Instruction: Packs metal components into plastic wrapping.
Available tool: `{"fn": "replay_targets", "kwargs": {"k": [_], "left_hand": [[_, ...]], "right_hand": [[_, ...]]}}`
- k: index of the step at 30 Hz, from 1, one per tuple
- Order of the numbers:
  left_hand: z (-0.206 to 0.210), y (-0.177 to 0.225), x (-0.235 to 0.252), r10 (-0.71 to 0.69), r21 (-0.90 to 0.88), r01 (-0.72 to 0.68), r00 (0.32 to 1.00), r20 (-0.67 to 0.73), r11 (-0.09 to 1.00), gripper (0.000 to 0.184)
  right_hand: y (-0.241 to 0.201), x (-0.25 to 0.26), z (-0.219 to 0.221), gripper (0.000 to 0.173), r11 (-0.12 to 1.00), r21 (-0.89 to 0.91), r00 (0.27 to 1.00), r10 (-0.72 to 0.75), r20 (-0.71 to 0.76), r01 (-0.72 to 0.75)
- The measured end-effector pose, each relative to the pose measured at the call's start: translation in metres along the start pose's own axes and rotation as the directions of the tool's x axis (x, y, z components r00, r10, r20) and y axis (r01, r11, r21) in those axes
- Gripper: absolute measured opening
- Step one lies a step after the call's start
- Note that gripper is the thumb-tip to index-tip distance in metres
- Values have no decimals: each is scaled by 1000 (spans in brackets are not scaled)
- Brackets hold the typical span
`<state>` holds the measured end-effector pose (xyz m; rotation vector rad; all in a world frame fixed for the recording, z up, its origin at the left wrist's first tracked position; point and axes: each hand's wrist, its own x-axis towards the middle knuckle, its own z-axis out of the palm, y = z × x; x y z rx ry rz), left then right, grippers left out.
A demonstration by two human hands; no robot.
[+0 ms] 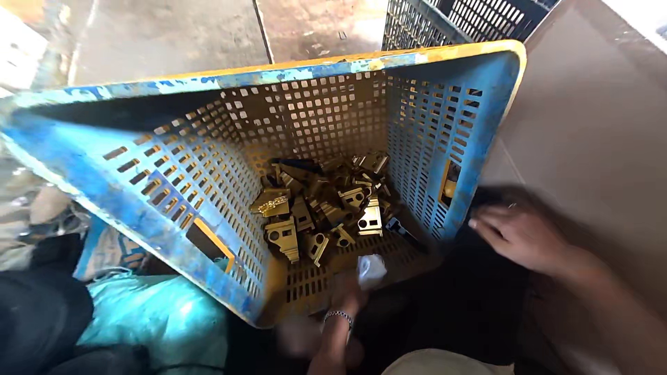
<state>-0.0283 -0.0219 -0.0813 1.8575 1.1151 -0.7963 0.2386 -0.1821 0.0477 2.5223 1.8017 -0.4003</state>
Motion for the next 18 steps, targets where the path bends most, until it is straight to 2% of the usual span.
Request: {"fn": "replay_targets", "kwargs": {"k": [1,3,5,7,8,10,12,14,15,16,17,18], "left_hand": [[0,0,0,-3,0,3,1000,3,1000,51],[-2,-1,0,-5,-3,5,1000,-3,1000,52],[-2,-3,0,-5,-31,5,1000,-7,1000,53],[-4,-8,-3,-5,-73,2,1000,-30,997,53],[-5,-11,-4,0,-138,-10,997,-73,990,54],[-11,-11,-12,12,-357,-72,986,-166,931,53],[-20,-10,-28,47,-589,-221,954,-295,777,45],[-26,-11,-40,27,-715,-387,888,-459,582,48],[-27,-15,-42,17,-693,-491,822,-570,528,54],[-27,-19,-40,9,-621,-592,727,-686,513,58],[-27,-24,-37,3,-530,-676,619,-786,512,58],[-28,-28,-35,-9,-474,-724,544,-839,501,58]], "right_hand": [[0,4,2,58,993,-63,990,107,94,-101],[-17,1,12,70,990,-105,926,122,357,-90],[-40,-9,4,65,1000,-17,835,-10,550,23],[-58,-10,-13,52,982,153,755,-184,629,111],[-65,-6,-19,48,965,238,754,-240,611,114],[-78,8,-11,40,901,419,829,-314,462,108],[-95,37,22,35,762,644,929,-285,237,69],[-121,72,47,49,623,779,953,-192,235,-66],[-136,87,55,55,558,826,955,-193,224,-80],[-151,97,63,51,478,877,963,-212,164,-44],[-165,105,71,38,372,928,968,-232,91,2],[-175,111,77,24,260,965,969,-243,38,28]]}}
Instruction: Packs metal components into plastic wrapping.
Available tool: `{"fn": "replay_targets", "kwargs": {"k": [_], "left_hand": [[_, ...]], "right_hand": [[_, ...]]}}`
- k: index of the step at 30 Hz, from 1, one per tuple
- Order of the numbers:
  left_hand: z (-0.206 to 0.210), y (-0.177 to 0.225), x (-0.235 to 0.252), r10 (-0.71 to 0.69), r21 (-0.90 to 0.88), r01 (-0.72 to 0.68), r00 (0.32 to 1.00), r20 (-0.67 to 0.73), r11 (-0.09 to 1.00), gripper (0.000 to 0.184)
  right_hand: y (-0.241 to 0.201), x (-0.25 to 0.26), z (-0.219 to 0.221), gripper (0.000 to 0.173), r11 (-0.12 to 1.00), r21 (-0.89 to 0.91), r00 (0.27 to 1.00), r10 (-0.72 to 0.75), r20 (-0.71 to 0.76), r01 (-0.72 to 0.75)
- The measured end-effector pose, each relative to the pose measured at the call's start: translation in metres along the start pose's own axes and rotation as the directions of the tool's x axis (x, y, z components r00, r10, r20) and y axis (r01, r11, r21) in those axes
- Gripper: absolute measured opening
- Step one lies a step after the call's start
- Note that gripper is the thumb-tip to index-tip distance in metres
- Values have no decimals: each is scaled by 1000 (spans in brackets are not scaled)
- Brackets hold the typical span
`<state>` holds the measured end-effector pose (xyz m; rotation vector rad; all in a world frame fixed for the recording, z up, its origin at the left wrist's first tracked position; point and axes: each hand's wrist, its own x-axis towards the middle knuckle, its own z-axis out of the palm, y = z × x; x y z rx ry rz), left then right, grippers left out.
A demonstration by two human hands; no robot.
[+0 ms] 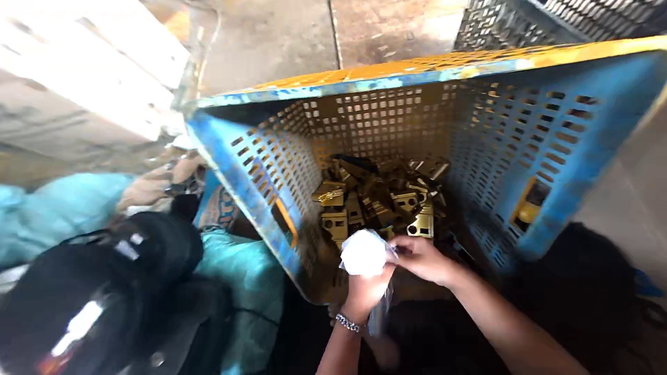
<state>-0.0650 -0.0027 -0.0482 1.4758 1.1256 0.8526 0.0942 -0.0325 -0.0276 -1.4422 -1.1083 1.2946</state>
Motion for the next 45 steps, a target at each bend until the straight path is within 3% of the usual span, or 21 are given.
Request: {"fn": "replay_targets", "kwargs": {"k": [3,6,8,11,14,16,19,21,22,24,25,26,28,29,31,33,35,37,39,41,45], "left_hand": [[-11,7,9,-65,-188,62,998,-7,980,55],[-19,23,14,-278,-347,329,942,189,878,13],[-26,23,13,-344,-245,399,908,240,884,18],[-37,16,10,-319,-124,385,875,363,914,43],[-48,7,11,-325,-57,372,868,375,927,56],[-50,6,9,-330,-36,358,891,312,933,52],[-53,15,4,-273,-98,334,880,388,937,40],[-65,11,6,-194,-68,221,941,275,973,42],[-72,2,9,-131,6,131,986,101,991,43],[-78,-10,19,-61,47,75,966,-250,996,39],[-79,-5,18,-101,-17,100,959,-264,995,35],[-75,8,10,-161,-116,145,976,-148,983,36],[-61,23,-11,-218,-298,271,955,201,915,39],[-55,22,-13,-212,-338,296,940,266,893,36],[-57,14,-9,-175,-247,192,981,88,950,27],[-67,3,-1,-61,11,64,982,-178,998,37],[-67,-4,12,-58,48,82,928,-367,996,34],[-61,-4,19,-96,-97,58,881,-463,994,30],[-48,3,19,-163,-225,56,856,-490,973,35],[-36,6,18,-214,-272,82,838,-502,959,40],[-31,6,19,-246,-305,111,858,-451,946,45]], "right_hand": [[4,20,9,13,965,257,998,48,34,-55],[1,20,8,14,937,284,977,174,121,-202],[-1,14,6,21,959,150,968,225,109,-240],[1,2,5,25,981,-14,973,193,128,-193],[12,-5,5,14,983,81,973,149,174,-165],[16,-4,11,7,964,158,969,188,158,-213],[15,-9,14,18,916,321,959,175,223,-242],[13,-11,6,5,907,339,929,124,349,-249],[13,-11,3,5,912,325,928,132,348,-251],[12,-9,8,11,912,328,959,178,222,-246],[9,-5,14,20,921,317,972,193,134,-227],[7,-2,22,27,944,274,983,169,74,-183],[0,-6,36,21,995,94,991,12,134,-25],[-5,-2,35,21,999,24,974,-52,219,47],[-8,16,24,27,996,-2,951,-83,298,88],[-4,40,8,30,994,-105,983,13,182,6],[9,67,-1,39,885,-463,980,134,146,-52],[29,86,14,68,587,-810,908,343,241,-7],[54,90,32,65,439,-894,883,378,277,92],[58,82,36,52,469,-881,906,344,248,63],[48,39,19,48,800,-593,993,122,4,-96]]}}
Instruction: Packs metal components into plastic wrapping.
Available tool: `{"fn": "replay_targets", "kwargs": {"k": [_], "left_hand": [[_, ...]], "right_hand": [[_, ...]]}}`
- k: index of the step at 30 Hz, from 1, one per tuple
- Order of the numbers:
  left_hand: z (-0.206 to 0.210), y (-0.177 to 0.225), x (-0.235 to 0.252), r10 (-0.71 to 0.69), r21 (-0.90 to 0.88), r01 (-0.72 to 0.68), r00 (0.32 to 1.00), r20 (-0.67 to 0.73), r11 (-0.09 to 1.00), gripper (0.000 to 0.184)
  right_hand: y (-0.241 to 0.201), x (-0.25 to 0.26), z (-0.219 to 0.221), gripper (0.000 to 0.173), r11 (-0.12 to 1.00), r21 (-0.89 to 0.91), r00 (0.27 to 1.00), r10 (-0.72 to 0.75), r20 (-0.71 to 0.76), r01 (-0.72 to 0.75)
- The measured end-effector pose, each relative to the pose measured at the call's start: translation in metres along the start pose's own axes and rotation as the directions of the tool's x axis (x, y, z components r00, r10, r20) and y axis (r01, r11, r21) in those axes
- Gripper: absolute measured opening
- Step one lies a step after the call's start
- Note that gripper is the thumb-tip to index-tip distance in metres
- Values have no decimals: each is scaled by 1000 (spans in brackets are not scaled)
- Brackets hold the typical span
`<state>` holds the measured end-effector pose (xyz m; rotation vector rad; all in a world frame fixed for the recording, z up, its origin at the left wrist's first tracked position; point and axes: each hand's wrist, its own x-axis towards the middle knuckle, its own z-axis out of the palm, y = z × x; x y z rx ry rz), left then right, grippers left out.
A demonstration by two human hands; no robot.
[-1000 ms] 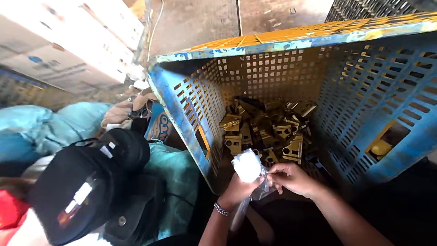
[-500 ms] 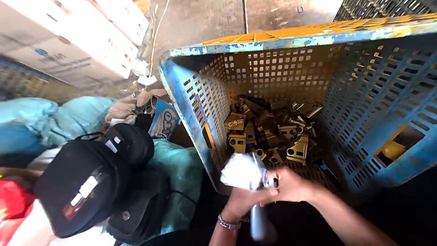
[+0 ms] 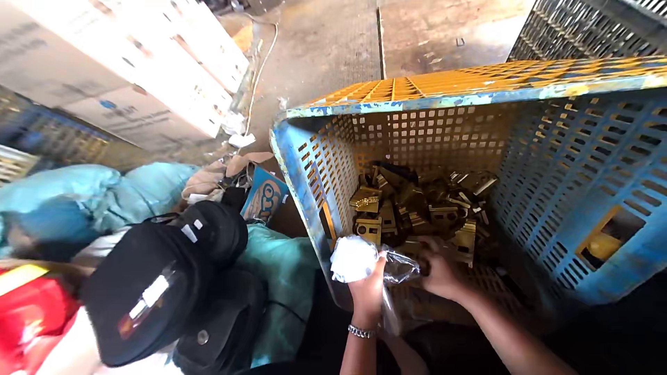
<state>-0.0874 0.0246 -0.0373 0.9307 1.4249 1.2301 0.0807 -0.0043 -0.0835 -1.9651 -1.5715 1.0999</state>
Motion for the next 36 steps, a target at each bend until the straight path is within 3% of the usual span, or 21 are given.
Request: {"fn": "replay_targets", "kwargs": {"k": [1,3,5,7,10,11,12,13,15,16,18,20,22,24,26,28,30,32,34,35,36], "left_hand": [[3,-2,2,-5,-29,5,1000,7,1000,45],[13,-5,3,-19,-74,21,999,29,997,44],[23,-9,4,-6,-94,15,995,95,995,47],[35,-10,1,-8,-134,28,988,152,991,48],[49,-8,-10,-60,-152,92,977,206,984,57],[51,-4,-14,-80,-150,117,970,231,982,55],[52,2,-17,-122,-146,163,959,255,976,51],[52,7,-19,-164,-143,206,951,263,968,44],[49,14,-20,-194,-167,249,938,287,954,29],[46,17,-22,-185,-179,246,936,300,953,25],[37,16,-29,-118,-131,174,928,353,976,37],[30,8,-35,-80,5,86,910,406,996,50],[29,-10,-42,-34,146,-34,898,438,989,63],[33,-30,-42,-13,156,-47,931,365,987,71],[35,-41,-34,-91,14,90,968,234,996,63],[30,-40,-30,-194,-82,213,962,191,974,56],[26,-31,-36,-232,-55,258,927,294,964,50],[27,-21,-37,-178,-46,217,891,418,975,34],[20,-14,-28,-148,-83,208,875,461,975,36],[14,-13,-21,-156,-102,226,874,459,969,40],[9,-13,-16,-164,-114,235,885,436,965,38]], "right_hand": [[3,-12,-8,52,978,207,992,51,-116,-26],[2,-33,-31,63,783,621,958,186,-218,-11],[-1,-47,-53,72,630,761,937,153,-314,153],[-7,-60,-68,84,639,739,941,74,-332,211],[-19,-67,-74,64,605,796,1000,13,-28,14],[-23,-64,-70,57,606,794,999,41,26,-46],[-25,-60,-63,54,645,764,997,73,-26,-27],[-25,-56,-55,52,738,674,985,84,-151,40],[-23,-52,-35,44,945,285,934,-51,-353,160],[-24,-54,-28,40,982,100,942,-120,-314,159],[-26,-56,-17,45,991,-60,976,-132,-171,123],[-22,-50,-18,57,999,24,991,-35,-132,39],[-18,-40,-23,80,972,232,996,51,-72,-33],[-20,-37,-29,88,856,477,980,164,117,-200],[-18,-43,-34,75,730,639,970,185,155,-242],[-14,-49,-33,54,736,651,974,226,23,-186],[-9,-48,-29,46,797,583,956,270,-115,-155],[-7,-47,-35,46,845,507,947,282,-154,-169],[-3,-66,-59,40,844,534,966,176,-191,-48],[5,-81,-74,32,787,601,959,40,-280,143],[17,-92,-89,26,628,679,912,-131,-388,379]]}}
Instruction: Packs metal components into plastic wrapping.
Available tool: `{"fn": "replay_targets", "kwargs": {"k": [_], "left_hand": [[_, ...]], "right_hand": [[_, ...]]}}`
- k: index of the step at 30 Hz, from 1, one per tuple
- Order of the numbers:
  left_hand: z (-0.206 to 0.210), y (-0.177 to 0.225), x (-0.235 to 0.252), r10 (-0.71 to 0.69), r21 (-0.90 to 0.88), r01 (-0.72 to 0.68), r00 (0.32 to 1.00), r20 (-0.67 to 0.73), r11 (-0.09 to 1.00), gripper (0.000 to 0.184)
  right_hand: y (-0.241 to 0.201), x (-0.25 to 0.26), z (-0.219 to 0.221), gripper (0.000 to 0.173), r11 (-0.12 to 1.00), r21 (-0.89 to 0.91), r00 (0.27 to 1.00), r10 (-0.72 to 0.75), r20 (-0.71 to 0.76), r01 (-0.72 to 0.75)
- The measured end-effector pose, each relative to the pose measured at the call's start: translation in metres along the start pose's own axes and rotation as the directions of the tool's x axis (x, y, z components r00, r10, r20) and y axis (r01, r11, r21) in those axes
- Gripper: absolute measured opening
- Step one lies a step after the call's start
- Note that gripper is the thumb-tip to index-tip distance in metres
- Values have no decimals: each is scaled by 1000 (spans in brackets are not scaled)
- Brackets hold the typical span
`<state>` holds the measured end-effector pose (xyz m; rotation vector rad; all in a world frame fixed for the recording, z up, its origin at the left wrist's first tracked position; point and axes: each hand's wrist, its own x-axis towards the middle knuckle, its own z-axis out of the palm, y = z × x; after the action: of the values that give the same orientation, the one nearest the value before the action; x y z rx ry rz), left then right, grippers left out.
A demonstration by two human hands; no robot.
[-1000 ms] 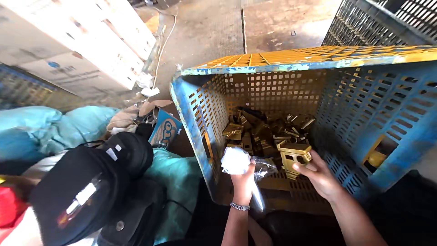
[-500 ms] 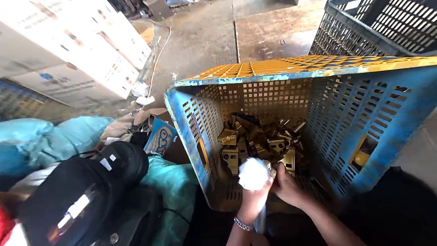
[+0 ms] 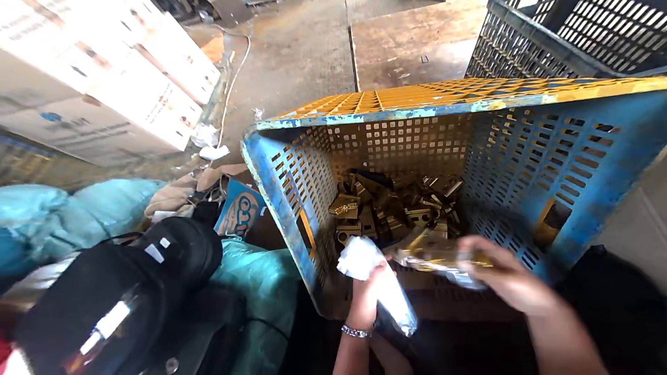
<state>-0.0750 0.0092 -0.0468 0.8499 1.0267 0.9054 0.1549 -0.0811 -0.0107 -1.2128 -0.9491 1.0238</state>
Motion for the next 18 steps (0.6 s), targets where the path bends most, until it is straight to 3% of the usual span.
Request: {"fn": "replay_targets", "kwargs": {"k": [1,2,3,4,6,7,8,11,14,16,18], "left_hand": [[-5,0,1,5,6,-5,1000,-27,1000,39],[-8,-1,1,16,46,-14,999,-48,999,46],[-7,-3,-1,31,118,-25,998,-52,993,59],[-1,-7,-2,55,199,-45,997,-46,979,72],[16,-19,-2,137,318,-124,990,-18,940,79],[21,-22,-4,167,329,-158,986,-1,931,75],[22,-19,-7,170,307,-168,985,21,937,71],[17,6,-12,58,175,-90,981,183,981,77],[3,-4,-7,94,338,-195,951,294,921,95],[0,-11,-3,107,346,-217,945,310,913,93],[1,-5,-9,30,203,-102,944,329,974,88]], "right_hand": [[-6,0,-16,30,951,262,982,-181,51,162],[-12,3,-22,40,842,489,952,-298,66,229],[-18,12,-20,50,795,560,930,-352,109,235],[-19,21,-11,56,865,465,947,-286,146,189],[-9,30,22,47,996,37,979,77,188,-86],[-3,34,40,39,962,-188,950,235,206,-197],[5,36,54,28,919,-319,932,302,201,-229],[16,31,58,19,894,-313,897,393,202,-321],[15,18,59,23,837,-148,798,547,252,-527],[18,19,57,25,839,-111,800,543,257,-533],[24,19,49,14,864,-65,810,491,320,-499]]}}
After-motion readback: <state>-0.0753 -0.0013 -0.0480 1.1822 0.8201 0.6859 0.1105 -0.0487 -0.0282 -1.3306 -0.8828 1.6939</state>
